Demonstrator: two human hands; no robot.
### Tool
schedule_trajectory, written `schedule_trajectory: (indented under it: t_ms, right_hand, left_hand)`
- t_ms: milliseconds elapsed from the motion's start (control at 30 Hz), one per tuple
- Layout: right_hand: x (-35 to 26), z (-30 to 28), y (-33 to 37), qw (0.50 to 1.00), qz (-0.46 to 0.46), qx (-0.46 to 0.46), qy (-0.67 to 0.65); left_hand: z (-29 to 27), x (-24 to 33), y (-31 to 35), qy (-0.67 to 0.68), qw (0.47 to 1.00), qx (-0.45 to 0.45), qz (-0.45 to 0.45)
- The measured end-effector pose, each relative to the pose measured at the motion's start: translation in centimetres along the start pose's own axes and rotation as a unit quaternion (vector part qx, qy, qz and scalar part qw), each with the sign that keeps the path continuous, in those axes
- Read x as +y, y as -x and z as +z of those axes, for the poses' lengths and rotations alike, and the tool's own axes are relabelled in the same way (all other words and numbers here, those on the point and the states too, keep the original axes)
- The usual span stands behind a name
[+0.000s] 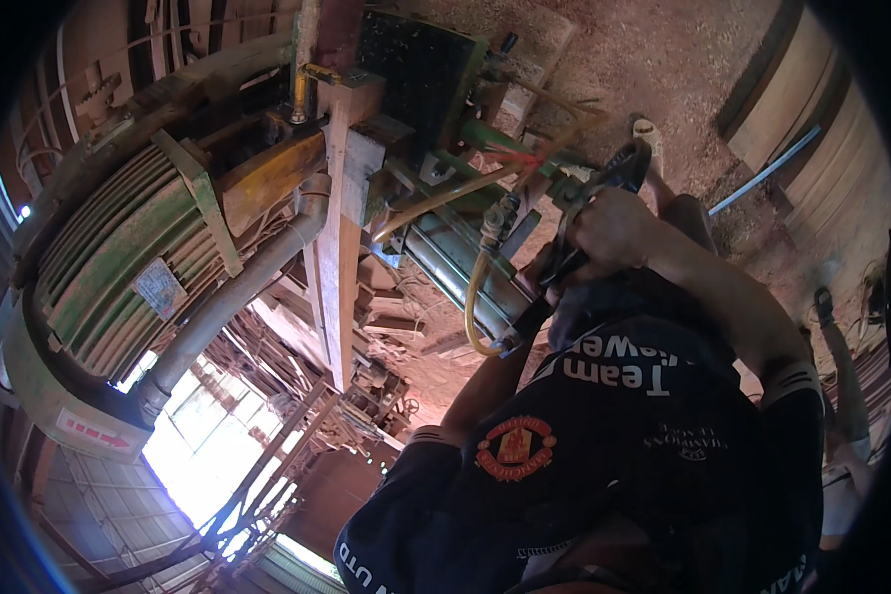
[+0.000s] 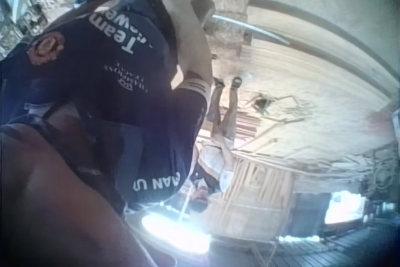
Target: The person operates a stationary woodworking machine, feeding a wooden plank through the cutter and adjusting the machine's lever. They then measure the processed plank with a tape measure.
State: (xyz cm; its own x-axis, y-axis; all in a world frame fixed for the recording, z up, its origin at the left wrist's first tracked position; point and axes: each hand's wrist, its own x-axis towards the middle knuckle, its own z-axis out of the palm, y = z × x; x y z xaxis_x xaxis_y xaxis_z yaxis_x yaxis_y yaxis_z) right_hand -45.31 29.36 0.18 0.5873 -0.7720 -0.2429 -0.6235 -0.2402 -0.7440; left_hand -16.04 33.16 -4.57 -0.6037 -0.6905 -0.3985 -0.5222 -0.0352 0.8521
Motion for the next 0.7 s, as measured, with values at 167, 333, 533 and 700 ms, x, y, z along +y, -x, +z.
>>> schedule_trajectory:
  t_ms: [167, 333, 533, 700]
  right_hand:
    - [0.2, 0.5, 0.0, 0.999, -0.015, 0.041, 0.001]
    - [0.1, 0.6, 0.1, 0.998, -0.02, 0.054, 0.003]
    - [0.0, 0.2, 0.2, 0.999, -0.011, 0.025, 0.025]
    - [-0.4, -0.3, 0.2, 0.999, 0.0, -0.01, 0.043]
  left_hand:
    - [-0.1, -0.5, 0.1, 0.0, 1.0, -0.007, -0.007]
    - [-0.1, -1.0, 0.4, 0.001, 1.0, -0.013, -0.011]
    - [0.0, -1.4, 0.6, 0.001, 1.0, -0.02, -0.008]
    - [0.5, -0.7, 0.2, 0.018, 1.0, 0.003, -0.007]
